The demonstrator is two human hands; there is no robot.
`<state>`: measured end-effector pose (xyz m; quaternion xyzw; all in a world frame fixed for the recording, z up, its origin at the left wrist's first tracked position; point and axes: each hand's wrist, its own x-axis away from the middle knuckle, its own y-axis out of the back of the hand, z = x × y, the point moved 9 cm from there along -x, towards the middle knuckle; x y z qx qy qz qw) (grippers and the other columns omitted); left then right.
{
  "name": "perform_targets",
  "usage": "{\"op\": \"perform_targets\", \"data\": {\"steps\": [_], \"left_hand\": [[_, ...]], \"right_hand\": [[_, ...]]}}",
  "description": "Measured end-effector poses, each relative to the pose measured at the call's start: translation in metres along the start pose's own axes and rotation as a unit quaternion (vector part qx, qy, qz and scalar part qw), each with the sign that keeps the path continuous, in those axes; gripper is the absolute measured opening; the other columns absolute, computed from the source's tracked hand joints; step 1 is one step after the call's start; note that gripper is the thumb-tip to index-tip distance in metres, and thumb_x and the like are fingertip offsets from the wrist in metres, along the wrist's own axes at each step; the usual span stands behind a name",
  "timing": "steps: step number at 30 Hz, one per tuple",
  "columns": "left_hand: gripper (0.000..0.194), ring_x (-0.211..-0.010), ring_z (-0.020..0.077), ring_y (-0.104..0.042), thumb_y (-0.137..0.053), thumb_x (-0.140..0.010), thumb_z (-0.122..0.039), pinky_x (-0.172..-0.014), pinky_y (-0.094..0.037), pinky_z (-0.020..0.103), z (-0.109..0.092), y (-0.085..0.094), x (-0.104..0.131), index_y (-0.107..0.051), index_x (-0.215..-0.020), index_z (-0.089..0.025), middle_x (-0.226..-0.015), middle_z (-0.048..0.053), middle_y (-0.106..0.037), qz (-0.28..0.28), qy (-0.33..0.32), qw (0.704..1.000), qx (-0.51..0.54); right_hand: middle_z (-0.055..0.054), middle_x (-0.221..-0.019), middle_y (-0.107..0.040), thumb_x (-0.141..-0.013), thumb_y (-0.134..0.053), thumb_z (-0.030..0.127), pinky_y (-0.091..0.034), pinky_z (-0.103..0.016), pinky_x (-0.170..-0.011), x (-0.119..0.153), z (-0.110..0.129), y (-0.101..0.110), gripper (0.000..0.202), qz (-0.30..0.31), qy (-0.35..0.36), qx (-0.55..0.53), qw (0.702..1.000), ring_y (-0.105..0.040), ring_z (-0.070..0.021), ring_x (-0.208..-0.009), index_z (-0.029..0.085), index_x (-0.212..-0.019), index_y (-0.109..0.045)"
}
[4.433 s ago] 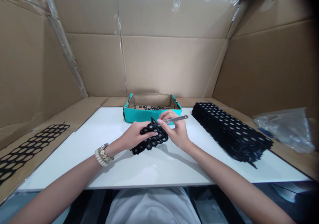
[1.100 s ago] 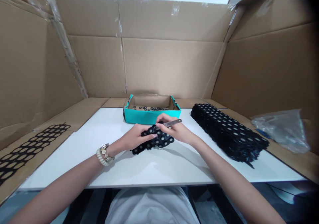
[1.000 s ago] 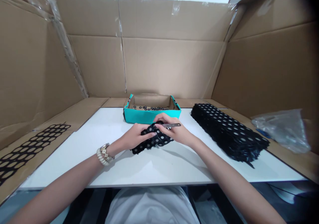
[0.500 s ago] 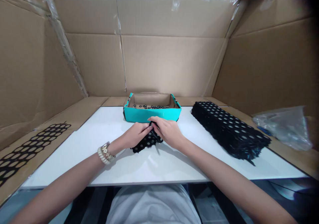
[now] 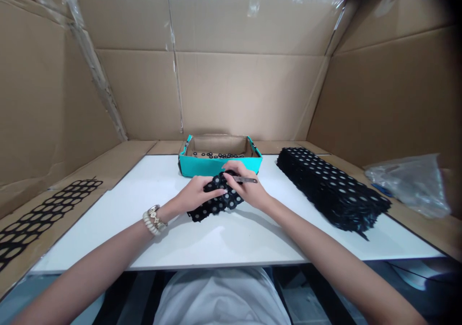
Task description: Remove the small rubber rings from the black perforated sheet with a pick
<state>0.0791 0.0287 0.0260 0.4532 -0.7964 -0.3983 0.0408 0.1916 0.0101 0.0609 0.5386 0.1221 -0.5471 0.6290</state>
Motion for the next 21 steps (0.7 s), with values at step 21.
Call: {"op": "perform_targets", "data": {"steps": [21], "left_hand": [[0.039, -0.066, 0.0129, -0.047, -0.058, -0.082, -0.050, -0.062, -0.034, 0.023, 0.012, 0.008, -0.002, -0.058, -0.069, -0.013, -0.070, -0.002, -0.057, -0.041, 0.024, 0.998, 0.042]], "right_hand": [[0.000, -0.064, -0.032, -0.100, -0.030, 0.027, -0.030, -0.031, -0.067, -0.004, 0.006, -0.008, 0.036, 0.139, -0.004, 0.006, 0.990, -0.036, -0.0166, -0.072, 0.020, -0.065, -0.028]]}}
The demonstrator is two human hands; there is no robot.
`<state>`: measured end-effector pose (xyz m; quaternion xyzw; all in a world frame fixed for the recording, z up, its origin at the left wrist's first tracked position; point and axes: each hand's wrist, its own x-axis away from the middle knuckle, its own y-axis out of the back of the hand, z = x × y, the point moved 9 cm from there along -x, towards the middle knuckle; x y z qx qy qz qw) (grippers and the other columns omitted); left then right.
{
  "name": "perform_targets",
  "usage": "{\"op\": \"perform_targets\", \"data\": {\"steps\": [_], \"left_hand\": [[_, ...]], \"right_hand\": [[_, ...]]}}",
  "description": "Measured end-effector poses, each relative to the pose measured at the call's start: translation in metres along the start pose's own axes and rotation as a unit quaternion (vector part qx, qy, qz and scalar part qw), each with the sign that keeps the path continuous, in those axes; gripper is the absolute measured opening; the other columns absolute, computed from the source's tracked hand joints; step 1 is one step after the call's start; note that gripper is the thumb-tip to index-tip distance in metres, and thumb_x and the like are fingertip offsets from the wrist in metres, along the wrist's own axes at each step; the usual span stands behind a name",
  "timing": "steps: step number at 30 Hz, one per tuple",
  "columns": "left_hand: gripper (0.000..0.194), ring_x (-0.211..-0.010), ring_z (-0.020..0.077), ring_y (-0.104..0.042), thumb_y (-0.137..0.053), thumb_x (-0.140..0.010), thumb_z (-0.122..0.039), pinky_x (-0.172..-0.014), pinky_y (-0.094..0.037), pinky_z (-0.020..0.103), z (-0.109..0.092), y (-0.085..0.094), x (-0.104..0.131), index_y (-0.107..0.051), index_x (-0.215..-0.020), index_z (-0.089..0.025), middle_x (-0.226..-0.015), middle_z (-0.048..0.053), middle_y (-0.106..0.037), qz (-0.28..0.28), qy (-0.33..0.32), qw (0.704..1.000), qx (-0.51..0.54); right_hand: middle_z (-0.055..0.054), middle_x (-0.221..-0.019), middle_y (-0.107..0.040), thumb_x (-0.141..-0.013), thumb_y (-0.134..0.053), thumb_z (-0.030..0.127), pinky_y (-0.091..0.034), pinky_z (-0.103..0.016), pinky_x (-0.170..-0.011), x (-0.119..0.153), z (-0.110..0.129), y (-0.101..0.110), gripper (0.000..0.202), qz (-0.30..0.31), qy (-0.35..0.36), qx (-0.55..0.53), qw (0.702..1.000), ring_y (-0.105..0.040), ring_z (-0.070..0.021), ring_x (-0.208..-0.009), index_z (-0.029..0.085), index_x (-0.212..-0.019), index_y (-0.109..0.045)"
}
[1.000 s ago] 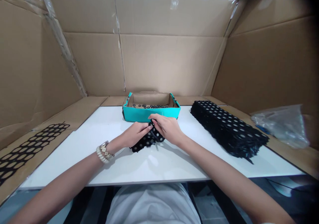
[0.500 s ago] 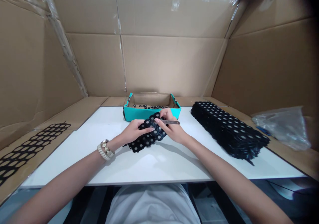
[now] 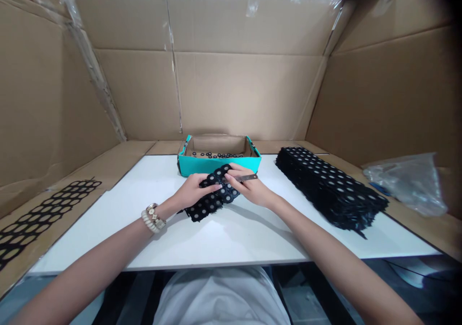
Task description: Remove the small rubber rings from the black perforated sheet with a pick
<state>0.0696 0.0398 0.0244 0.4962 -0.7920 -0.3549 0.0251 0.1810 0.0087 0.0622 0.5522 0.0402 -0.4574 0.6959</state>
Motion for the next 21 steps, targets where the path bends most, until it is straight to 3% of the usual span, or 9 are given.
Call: {"op": "perform_targets", "data": {"steps": [4, 10, 16, 21], "left_hand": [[0.040, -0.067, 0.0136, -0.048, -0.057, -0.082, -0.051, -0.062, -0.035, 0.023, 0.001, 0.001, 0.000, -0.058, -0.069, -0.013, -0.070, -0.002, -0.058, -0.003, 0.000, 1.000, -0.007], [0.038, -0.072, 0.0160, -0.052, -0.056, -0.084, -0.050, -0.066, -0.038, 0.024, -0.001, 0.000, -0.001, -0.061, -0.075, -0.014, -0.076, -0.001, -0.063, -0.018, -0.015, 1.000, -0.013], [0.040, -0.083, 0.0207, -0.056, -0.052, -0.086, -0.052, -0.073, -0.041, 0.026, -0.006, 0.004, -0.001, -0.063, -0.084, -0.014, -0.087, 0.002, -0.066, -0.056, -0.016, 0.998, -0.013], [0.038, -0.080, 0.0188, -0.054, -0.051, -0.087, -0.050, -0.071, -0.040, 0.025, -0.009, 0.002, -0.001, -0.063, -0.083, -0.013, -0.084, 0.001, -0.064, -0.025, -0.021, 0.999, -0.016]], "right_hand": [[0.000, -0.065, -0.032, -0.100, -0.031, 0.027, -0.032, -0.030, -0.067, 0.001, 0.002, -0.001, 0.036, 0.009, 0.011, 0.015, 1.000, -0.036, -0.0162, -0.071, 0.020, -0.065, -0.027], [-0.002, -0.078, -0.040, -0.099, -0.033, 0.029, -0.035, -0.028, -0.063, 0.003, 0.008, -0.005, 0.032, 0.003, 0.048, 0.092, 0.995, -0.042, -0.0143, -0.069, 0.019, -0.070, -0.038], [-0.006, -0.077, -0.045, -0.100, -0.030, 0.027, -0.031, -0.031, -0.061, 0.002, 0.016, -0.008, 0.034, -0.037, 0.107, 0.260, 0.959, -0.040, -0.0174, -0.067, 0.018, -0.072, -0.046], [-0.005, -0.076, -0.044, -0.100, -0.028, 0.026, -0.031, -0.031, -0.062, 0.000, 0.010, -0.010, 0.035, -0.041, 0.109, 0.297, 0.948, -0.040, -0.0168, -0.067, 0.018, -0.072, -0.047]]}}
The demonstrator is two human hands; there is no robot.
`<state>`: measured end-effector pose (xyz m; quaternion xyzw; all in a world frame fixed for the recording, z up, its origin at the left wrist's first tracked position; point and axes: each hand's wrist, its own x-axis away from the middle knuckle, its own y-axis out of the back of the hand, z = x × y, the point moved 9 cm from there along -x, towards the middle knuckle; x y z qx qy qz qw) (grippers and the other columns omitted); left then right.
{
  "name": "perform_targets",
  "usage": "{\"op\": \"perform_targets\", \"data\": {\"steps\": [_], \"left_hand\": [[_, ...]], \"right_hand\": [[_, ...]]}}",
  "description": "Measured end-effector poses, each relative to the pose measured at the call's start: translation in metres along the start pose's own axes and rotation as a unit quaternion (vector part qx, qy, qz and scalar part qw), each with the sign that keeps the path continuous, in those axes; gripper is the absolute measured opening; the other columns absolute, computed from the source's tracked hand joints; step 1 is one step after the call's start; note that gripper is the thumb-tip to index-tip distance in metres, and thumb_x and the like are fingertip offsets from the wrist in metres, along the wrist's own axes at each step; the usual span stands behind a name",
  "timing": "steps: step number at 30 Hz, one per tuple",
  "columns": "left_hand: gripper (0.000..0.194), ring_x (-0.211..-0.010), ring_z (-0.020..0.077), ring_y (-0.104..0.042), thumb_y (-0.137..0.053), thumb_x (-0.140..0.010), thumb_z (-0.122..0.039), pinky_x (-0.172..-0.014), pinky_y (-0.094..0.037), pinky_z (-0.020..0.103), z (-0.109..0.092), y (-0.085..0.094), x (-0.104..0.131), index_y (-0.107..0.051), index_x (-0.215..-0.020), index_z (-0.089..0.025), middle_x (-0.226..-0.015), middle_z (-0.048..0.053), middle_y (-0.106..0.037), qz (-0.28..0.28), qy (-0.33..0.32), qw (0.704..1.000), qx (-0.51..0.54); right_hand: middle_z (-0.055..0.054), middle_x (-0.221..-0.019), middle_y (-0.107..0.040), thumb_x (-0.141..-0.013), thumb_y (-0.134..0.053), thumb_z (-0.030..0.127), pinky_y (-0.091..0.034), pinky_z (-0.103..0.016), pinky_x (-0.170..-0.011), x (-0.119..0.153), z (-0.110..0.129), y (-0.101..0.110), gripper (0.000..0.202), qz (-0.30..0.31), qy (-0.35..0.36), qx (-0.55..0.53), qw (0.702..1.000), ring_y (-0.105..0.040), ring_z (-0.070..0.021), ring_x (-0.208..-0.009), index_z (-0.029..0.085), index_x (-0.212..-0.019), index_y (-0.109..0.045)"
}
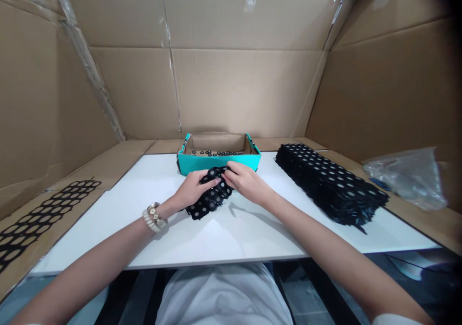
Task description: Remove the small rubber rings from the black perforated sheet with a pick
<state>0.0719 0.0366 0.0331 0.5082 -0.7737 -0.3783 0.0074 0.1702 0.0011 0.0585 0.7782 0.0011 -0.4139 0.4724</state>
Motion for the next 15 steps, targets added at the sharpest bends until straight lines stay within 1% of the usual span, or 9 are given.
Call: {"op": "perform_targets", "data": {"steps": [3, 6, 9, 11, 12, 15], "left_hand": [[0.039, -0.074, 0.0164, -0.051, -0.051, -0.086, -0.050, -0.067, -0.039, 0.024, 0.000, 0.001, 0.000, -0.060, -0.079, -0.013, -0.078, 0.000, -0.061, 0.019, -0.002, 1.000, -0.005], [0.040, -0.072, 0.0154, -0.050, -0.051, -0.085, -0.052, -0.065, -0.038, 0.024, 0.001, 0.003, -0.001, -0.059, -0.078, -0.014, -0.076, 0.000, -0.059, 0.024, -0.007, 1.000, -0.020], [0.041, -0.072, 0.0154, -0.050, -0.051, -0.085, -0.053, -0.065, -0.038, 0.024, 0.002, 0.004, -0.001, -0.061, -0.078, -0.014, -0.075, 0.000, -0.060, 0.019, -0.010, 0.999, -0.034], [0.040, -0.075, 0.0167, -0.053, -0.055, -0.082, -0.054, -0.067, -0.040, 0.025, 0.002, 0.002, 0.000, -0.062, -0.082, -0.015, -0.079, 0.000, -0.062, 0.024, -0.008, 0.999, -0.028], [0.040, -0.079, 0.0179, -0.055, -0.060, -0.079, -0.054, -0.070, -0.041, 0.025, 0.000, 0.002, 0.000, -0.063, -0.088, -0.016, -0.084, 0.001, -0.064, 0.022, -0.010, 0.999, -0.025], [0.049, -0.090, 0.0211, -0.057, -0.070, -0.070, -0.054, -0.078, -0.042, 0.027, -0.005, 0.006, 0.001, -0.062, -0.102, -0.018, -0.098, 0.002, -0.066, -0.002, -0.022, 0.999, -0.031]], "right_hand": [[-0.004, -0.075, -0.041, -0.100, -0.028, 0.026, -0.031, -0.029, -0.060, -0.001, -0.004, 0.003, 0.035, 0.000, -0.010, -0.029, 1.000, -0.038, -0.0158, -0.066, 0.019, -0.070, -0.043], [-0.003, -0.076, -0.038, -0.100, -0.030, 0.027, -0.033, -0.028, -0.060, -0.002, -0.005, 0.009, 0.033, 0.003, -0.024, -0.119, 0.993, -0.039, -0.0143, -0.066, 0.019, -0.069, -0.039], [-0.002, -0.074, -0.036, -0.099, -0.034, 0.027, -0.035, -0.026, -0.061, -0.002, -0.007, 0.015, 0.033, -0.005, -0.046, -0.211, 0.976, -0.040, -0.0129, -0.066, 0.019, -0.067, -0.035], [-0.001, -0.073, -0.036, -0.099, -0.036, 0.027, -0.035, -0.027, -0.061, -0.001, -0.008, 0.016, 0.034, -0.008, -0.056, -0.235, 0.970, -0.040, -0.0132, -0.066, 0.019, -0.066, -0.034], [-0.001, -0.072, -0.036, -0.098, -0.036, 0.028, -0.035, -0.027, -0.061, -0.001, -0.009, 0.016, 0.034, -0.007, -0.058, -0.241, 0.969, -0.040, -0.0136, -0.067, 0.019, -0.065, -0.034], [-0.001, -0.072, -0.037, -0.098, -0.037, 0.028, -0.035, -0.028, -0.062, -0.001, -0.009, 0.016, 0.035, -0.009, -0.064, -0.252, 0.965, -0.040, -0.0140, -0.067, 0.019, -0.064, -0.034]]}}
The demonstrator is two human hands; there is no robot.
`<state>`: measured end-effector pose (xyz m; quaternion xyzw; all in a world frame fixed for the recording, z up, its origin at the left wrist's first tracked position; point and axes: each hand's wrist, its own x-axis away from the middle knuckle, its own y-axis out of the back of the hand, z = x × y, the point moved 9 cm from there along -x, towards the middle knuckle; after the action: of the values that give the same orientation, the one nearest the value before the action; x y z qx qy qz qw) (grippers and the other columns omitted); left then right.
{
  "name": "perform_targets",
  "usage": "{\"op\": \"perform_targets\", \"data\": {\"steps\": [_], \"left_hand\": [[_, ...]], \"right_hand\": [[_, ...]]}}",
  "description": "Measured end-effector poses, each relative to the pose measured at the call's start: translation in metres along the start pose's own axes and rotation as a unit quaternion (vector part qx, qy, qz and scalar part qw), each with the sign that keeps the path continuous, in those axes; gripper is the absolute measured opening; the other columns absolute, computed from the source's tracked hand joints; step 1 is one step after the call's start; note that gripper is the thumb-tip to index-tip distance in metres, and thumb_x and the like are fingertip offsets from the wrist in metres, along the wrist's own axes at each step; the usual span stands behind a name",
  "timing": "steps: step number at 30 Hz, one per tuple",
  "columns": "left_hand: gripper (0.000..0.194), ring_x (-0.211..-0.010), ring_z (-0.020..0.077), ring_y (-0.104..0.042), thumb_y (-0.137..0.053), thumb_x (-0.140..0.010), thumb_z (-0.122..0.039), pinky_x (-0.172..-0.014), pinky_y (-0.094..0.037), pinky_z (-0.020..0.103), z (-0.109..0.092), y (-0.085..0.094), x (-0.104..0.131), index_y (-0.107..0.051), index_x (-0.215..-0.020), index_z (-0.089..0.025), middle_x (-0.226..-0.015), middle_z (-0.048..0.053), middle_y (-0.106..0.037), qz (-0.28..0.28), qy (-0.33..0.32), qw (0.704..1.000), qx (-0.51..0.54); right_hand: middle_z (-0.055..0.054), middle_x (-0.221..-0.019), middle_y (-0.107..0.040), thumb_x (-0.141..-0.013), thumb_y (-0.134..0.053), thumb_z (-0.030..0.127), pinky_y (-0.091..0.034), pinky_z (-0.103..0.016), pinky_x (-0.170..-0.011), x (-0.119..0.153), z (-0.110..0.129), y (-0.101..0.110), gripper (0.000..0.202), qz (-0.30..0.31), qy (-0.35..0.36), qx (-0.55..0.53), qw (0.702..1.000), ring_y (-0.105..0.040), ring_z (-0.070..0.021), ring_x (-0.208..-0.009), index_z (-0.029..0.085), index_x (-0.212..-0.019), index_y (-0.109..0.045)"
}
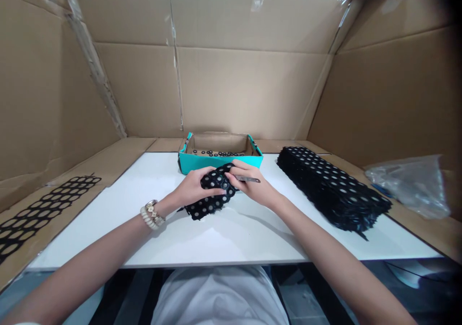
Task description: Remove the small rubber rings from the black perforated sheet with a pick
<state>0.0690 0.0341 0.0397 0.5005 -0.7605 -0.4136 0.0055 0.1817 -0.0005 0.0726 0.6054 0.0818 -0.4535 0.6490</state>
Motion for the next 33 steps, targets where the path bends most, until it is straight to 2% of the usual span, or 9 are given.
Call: {"op": "perform_targets", "data": {"steps": [7, 9, 12, 15, 27, 33], "left_hand": [[0.043, -0.075, 0.0186, -0.057, -0.064, -0.074, -0.057, -0.064, -0.041, 0.025, 0.005, -0.005, 0.002, -0.066, -0.084, -0.015, -0.081, 0.001, -0.067, 0.021, 0.026, 0.999, -0.005], [0.043, -0.079, 0.0196, -0.059, -0.064, -0.074, -0.056, -0.068, -0.042, 0.026, 0.005, -0.004, 0.002, -0.065, -0.089, -0.016, -0.085, 0.001, -0.067, 0.015, 0.023, 1.000, 0.001], [0.049, -0.097, 0.0232, -0.058, -0.067, -0.074, -0.054, -0.083, -0.043, 0.030, 0.006, 0.001, 0.002, -0.060, -0.107, -0.019, -0.106, 0.003, -0.066, -0.016, 0.011, 1.000, 0.008], [0.056, -0.108, 0.0250, -0.055, -0.068, -0.073, -0.053, -0.092, -0.041, 0.033, 0.010, 0.004, 0.002, -0.054, -0.115, -0.020, -0.117, 0.004, -0.062, -0.034, 0.017, 0.999, 0.001], [0.053, -0.110, 0.0260, -0.055, -0.067, -0.075, -0.051, -0.095, -0.040, 0.036, 0.013, 0.005, 0.002, -0.053, -0.117, -0.021, -0.118, 0.005, -0.062, -0.033, 0.017, 0.999, 0.000], [0.052, -0.112, 0.0249, -0.054, -0.069, -0.076, -0.047, -0.096, -0.040, 0.035, 0.013, 0.004, 0.002, -0.053, -0.118, -0.022, -0.119, 0.004, -0.061, -0.033, 0.014, 0.999, 0.005]], "right_hand": [[-0.001, -0.069, -0.038, -0.097, -0.039, 0.029, -0.036, -0.028, -0.062, -0.001, 0.004, 0.004, 0.035, -0.007, -0.014, -0.021, 1.000, -0.040, -0.0140, -0.066, 0.019, -0.064, -0.036], [-0.001, -0.067, -0.038, -0.098, -0.039, 0.028, -0.036, -0.028, -0.063, -0.001, 0.003, 0.005, 0.036, -0.003, -0.017, -0.018, 1.000, -0.040, -0.0143, -0.067, 0.019, -0.063, -0.036], [0.000, -0.066, -0.037, -0.097, -0.039, 0.028, -0.035, -0.028, -0.063, -0.001, 0.000, 0.003, 0.038, 0.016, -0.024, -0.014, 0.999, -0.040, -0.0140, -0.066, 0.019, -0.061, -0.036], [0.000, -0.067, -0.036, -0.097, -0.040, 0.030, -0.034, -0.028, -0.059, 0.000, -0.004, 0.001, 0.039, 0.029, -0.030, -0.016, 0.999, -0.038, -0.0127, -0.062, 0.018, -0.060, -0.036], [0.000, -0.069, -0.036, -0.096, -0.042, 0.038, -0.035, -0.027, -0.057, 0.001, -0.003, -0.001, 0.043, 0.031, -0.021, -0.016, 0.999, -0.037, -0.0111, -0.059, 0.018, -0.058, -0.039], [0.001, -0.065, -0.037, -0.097, -0.042, 0.031, -0.032, -0.026, -0.055, 0.002, -0.008, -0.004, 0.039, 0.041, -0.029, -0.032, 0.998, -0.037, -0.0104, -0.057, 0.017, -0.060, -0.041]]}}
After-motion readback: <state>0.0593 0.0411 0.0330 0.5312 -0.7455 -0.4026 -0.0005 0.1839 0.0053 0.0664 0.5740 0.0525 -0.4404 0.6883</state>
